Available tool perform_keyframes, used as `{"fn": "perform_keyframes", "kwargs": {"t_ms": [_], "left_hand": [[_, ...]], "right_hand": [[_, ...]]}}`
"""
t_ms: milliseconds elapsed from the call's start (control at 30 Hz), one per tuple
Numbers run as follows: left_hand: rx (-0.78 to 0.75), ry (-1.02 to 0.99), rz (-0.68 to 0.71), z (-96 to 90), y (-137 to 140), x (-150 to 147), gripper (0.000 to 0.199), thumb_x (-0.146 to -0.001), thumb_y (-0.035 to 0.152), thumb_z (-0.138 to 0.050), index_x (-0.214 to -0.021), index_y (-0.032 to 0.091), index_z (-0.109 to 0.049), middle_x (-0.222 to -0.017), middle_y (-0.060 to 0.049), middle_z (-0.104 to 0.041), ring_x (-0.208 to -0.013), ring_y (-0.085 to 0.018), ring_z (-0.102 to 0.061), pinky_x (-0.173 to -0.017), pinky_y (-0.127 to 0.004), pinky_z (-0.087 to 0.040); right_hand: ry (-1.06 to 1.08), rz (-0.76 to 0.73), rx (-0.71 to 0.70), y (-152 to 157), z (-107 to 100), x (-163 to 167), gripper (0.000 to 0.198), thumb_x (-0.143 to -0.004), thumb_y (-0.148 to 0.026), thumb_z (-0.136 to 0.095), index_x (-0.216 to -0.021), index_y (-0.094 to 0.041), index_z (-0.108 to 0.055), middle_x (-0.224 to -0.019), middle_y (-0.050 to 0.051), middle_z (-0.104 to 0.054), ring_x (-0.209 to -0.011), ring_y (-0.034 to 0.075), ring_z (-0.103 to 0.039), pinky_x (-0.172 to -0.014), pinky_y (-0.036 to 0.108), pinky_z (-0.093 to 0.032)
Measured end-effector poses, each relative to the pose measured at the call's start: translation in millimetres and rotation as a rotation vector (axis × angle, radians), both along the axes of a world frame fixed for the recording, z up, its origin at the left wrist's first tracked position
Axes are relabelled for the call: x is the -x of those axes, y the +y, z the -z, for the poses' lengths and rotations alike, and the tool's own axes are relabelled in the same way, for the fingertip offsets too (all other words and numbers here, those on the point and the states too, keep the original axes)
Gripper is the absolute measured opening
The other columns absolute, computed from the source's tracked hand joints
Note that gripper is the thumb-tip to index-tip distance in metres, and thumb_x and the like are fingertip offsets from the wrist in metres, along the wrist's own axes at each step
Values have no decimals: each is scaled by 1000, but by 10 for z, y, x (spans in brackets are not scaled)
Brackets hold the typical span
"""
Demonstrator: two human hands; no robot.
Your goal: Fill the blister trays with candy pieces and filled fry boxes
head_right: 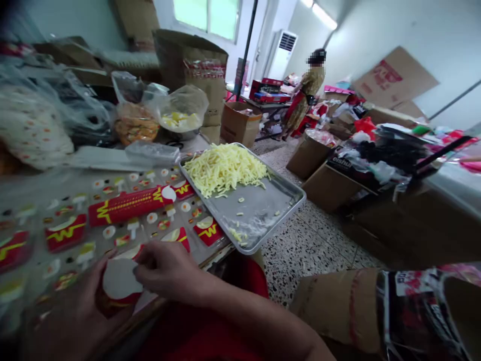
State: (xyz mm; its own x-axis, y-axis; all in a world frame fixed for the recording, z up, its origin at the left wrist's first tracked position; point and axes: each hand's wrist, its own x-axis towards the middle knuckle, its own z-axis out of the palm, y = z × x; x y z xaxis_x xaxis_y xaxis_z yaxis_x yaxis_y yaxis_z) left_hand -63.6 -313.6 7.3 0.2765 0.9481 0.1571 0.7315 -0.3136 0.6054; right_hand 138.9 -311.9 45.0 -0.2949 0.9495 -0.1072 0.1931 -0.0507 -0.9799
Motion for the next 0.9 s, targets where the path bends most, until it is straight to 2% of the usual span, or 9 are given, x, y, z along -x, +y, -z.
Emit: {"fn": "perform_keyframes", "kwargs": {"t_ms": [133, 267, 333, 433, 500, 600, 767, 833, 900], "left_hand": [[-31, 13, 89, -46, 164, -580, 79, -74, 53, -68, -146, 47, -36, -138, -1, -63, -119, -38, -65, -90, -54, -59], [-38, 82, 172, -4, 324, -804, 89, -72, 53, -70, -149, 54, -25, -141, 2, -61, -122, -37, -64, -95, -56, -58], [-48, 152, 214, 7, 376, -864, 92, -73, 56, -72, -149, 54, -20, -141, 0, -61, -120, -36, -65, -92, -55, -60], [-124, 214, 262, 11, 409, -951, 95, -76, 55, -71, -152, 48, -16, -142, -6, -60, -120, -36, -66, -91, -52, -62], [-186, 242, 284, 16, 418, -1002, 93, -78, 50, -70, -154, 42, -17, -139, -9, -62, -117, -35, -67, -89, -49, -62], [-211, 278, 295, 24, 436, -1050, 84, -81, 44, -66, -152, 37, -23, -137, -9, -63, -116, -32, -68, -90, -45, -62], [-121, 293, 165, 7, 496, -1127, 71, -84, 44, -57, -150, 38, -30, -138, -6, -63, -118, -32, -67, -92, -44, -61], [-108, 256, 224, -1, 542, -1183, 74, -83, 45, -58, -151, 41, -28, -139, -3, -62, -121, -32, -65, -95, -45, -59], [-119, 223, 304, -3, 598, -1247, 78, -82, 47, -60, -152, 43, -26, -142, -2, -60, -124, -32, -64, -101, -47, -57]], "right_hand": [[-190, 28, -105, 103, -69, -1014, 27, -95, -41, -63, -85, -18, -70, -68, -3, -62, -61, 11, -54, -56, 20, -38], [-728, 451, -337, 691, -37, -2034, 18, -96, -32, -62, -97, -18, -75, -89, 4, -70, -80, 16, -60, -74, 27, -43], [-956, 498, -435, 1063, 75, -2335, 29, -91, -30, -69, -118, -19, -71, -114, 10, -68, -102, 23, -59, -88, 32, -43], [-1140, 391, -524, 1493, 288, -2471, 62, -84, -27, -74, -143, -24, -55, -143, 15, -52, -120, 30, -52, -96, 36, -41], [-1172, 309, -521, 1627, 372, -2477, 56, -85, -22, -70, -139, -23, -57, -139, 15, -54, -113, 28, -56, -91, 34, -42], [-1108, 175, -456, 1599, 347, -2606, 38, -83, -25, -71, -121, -22, -65, -114, 8, -66, -94, 24, -61, -79, 30, -44], [-820, -29, -393, 1233, 186, -3261, 61, -81, -17, -73, -138, -34, -58, -120, 1, -69, -91, 18, -63, -80, 28, -46], [-770, 106, -305, 1106, 180, -3504, 57, -82, -17, -72, -135, -32, -62, -108, -1, -72, -79, 15, -62, -74, 28, -47], [-816, 426, -308, 1021, 204, -3610, 37, -85, -16, -68, -120, -24, -72, -94, 1, -71, -72, 15, -60, -71, 29, -47]]}}
